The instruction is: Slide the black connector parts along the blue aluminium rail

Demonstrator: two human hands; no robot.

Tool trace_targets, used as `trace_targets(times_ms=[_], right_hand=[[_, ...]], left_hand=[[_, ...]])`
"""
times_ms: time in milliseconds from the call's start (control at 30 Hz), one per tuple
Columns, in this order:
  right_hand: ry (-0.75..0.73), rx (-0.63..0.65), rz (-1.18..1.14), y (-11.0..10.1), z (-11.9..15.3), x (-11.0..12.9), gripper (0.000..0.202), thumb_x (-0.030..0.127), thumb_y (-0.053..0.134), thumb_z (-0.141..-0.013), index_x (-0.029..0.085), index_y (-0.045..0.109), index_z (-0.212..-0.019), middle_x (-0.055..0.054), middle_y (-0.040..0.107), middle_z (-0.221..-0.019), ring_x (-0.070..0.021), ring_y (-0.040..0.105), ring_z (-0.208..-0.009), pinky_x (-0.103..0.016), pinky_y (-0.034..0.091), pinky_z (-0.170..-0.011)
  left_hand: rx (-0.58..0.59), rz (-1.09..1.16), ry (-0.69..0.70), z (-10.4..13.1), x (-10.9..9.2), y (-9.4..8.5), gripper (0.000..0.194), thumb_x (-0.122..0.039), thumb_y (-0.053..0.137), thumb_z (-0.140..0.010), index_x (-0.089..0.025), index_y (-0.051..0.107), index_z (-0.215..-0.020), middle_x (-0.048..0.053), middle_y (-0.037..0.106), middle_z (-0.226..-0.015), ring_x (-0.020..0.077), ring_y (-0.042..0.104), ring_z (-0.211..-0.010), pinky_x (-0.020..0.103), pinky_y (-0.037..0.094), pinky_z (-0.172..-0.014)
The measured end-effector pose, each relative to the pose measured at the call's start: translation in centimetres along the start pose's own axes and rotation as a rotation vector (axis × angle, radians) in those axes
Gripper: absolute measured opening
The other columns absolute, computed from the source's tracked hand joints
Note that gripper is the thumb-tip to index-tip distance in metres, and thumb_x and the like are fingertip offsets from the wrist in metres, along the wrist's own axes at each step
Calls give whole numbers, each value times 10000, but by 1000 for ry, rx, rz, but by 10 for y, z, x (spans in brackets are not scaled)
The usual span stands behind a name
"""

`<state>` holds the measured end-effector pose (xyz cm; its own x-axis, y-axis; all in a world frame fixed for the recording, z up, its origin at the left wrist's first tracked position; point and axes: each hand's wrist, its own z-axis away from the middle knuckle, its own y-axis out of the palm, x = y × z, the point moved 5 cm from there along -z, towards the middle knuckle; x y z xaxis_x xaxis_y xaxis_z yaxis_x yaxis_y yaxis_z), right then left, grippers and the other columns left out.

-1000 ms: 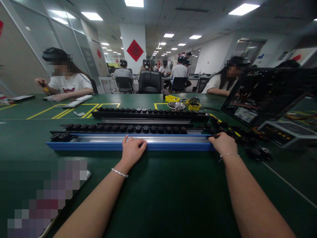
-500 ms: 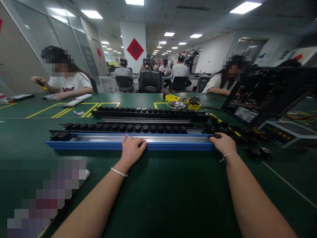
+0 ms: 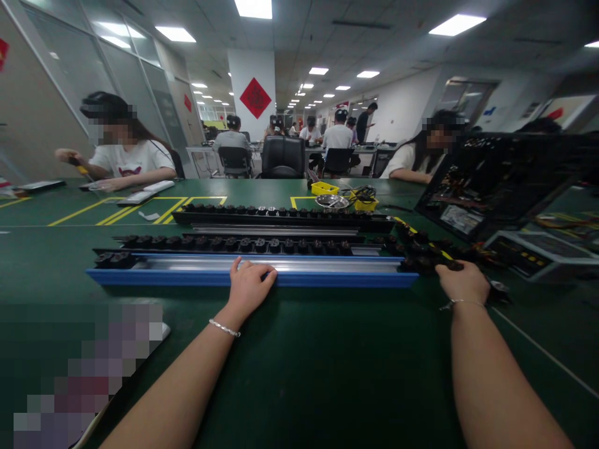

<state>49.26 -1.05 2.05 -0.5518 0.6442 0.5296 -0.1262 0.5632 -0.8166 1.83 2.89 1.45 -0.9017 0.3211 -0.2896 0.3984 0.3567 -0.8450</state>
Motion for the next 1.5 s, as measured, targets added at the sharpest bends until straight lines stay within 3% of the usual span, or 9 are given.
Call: trace_targets(times_ms=[200, 367, 600, 700, 833, 1000, 1100, 1267, 1500], right_hand=[[-18, 141, 102, 11, -9, -27, 542, 412, 537, -672, 122, 554, -1129, -225, 590, -1048, -339, 543, -974, -393, 412, -746], [-62, 91, 112, 19, -3, -27, 553, 281, 497, -681, 187, 505, -1226, -233, 566, -1081, -356, 538, -969, -440, 397, -710], [-106, 5, 175, 16, 4, -21, 480, 303, 438, -727, 166, 584, -1163, -244, 515, -1191, -411, 428, -1110, -527, 361, -779], [-107, -74, 147, 10, 10, -14, 484, 316, 433, -749, 134, 573, -1176, -248, 506, -1211, -412, 419, -1128, -541, 358, -820], [-242, -260, 20, -2, 26, 13, 411, 300, 455, -758, 148, 603, -1109, -182, 560, -1180, -358, 435, -1134, -508, 370, -870], [-630, -269, -49, 6, 55, 62, 356, 231, 403, -789, 111, 611, -1052, -141, 604, -1122, -257, 489, -1091, -380, 343, -960], [-744, -168, -39, 21, 70, 80, 352, 242, 403, -787, 133, 615, -1045, -109, 610, -1122, -239, 499, -1079, -365, 349, -952], [-687, -11, 43, 34, 78, 85, 362, 253, 354, -796, 182, 658, -980, -61, 647, -1055, -233, 546, -986, -349, 404, -842], [-655, 19, 81, 31, 79, 85, 370, 241, 363, -785, 205, 673, -984, -58, 655, -1036, -236, 542, -980, -362, 412, -810]], left_hand=[[26, -12, -3, 0, 0, -2, 302, -435, 417, -841, -308, 688, -806, -4, 705, -816, 204, 565, -866, 477, 175, -1054], [67, -23, -40, -4, -2, -10, 300, -410, 481, -805, -286, 647, -1022, 29, 681, -1030, 251, 522, -1050, 496, 218, -1038], [276, -69, 33, -9, -3, -65, 476, -501, 469, -774, -213, 599, -1129, 65, 604, -1200, 259, 493, -1144, 384, 357, -969], [373, -152, -61, -24, 39, -101, 458, -525, 467, -763, -227, 638, -1066, 47, 653, -1113, 232, 581, -1015, 328, 417, -885], [235, -441, -356, -37, 137, -148, 440, -489, 429, -791, -194, 644, -1036, 51, 678, -1016, 221, 603, -890, 323, 452, -779], [186, -572, -506, -18, 219, -157, 526, -441, 518, -741, -63, 587, -1101, 148, 663, -1017, 272, 579, -936, 358, 447, -791], [209, -586, -550, -4, 240, -147, 504, -472, 534, -722, -61, 615, -1002, 172, 666, -964, 278, 603, -884, 350, 456, -750], [211, -563, -614, 3, 257, -134, 499, -448, 506, -750, -63, 559, -1062, 226, 567, -1136, 308, 559, -1027, 368, 443, -791], [191, -485, -721, 0, 263, -127, 510, -446, 481, -766, -40, 495, -1073, 232, 599, -1070, 311, 590, -970, 371, 452, -759]])
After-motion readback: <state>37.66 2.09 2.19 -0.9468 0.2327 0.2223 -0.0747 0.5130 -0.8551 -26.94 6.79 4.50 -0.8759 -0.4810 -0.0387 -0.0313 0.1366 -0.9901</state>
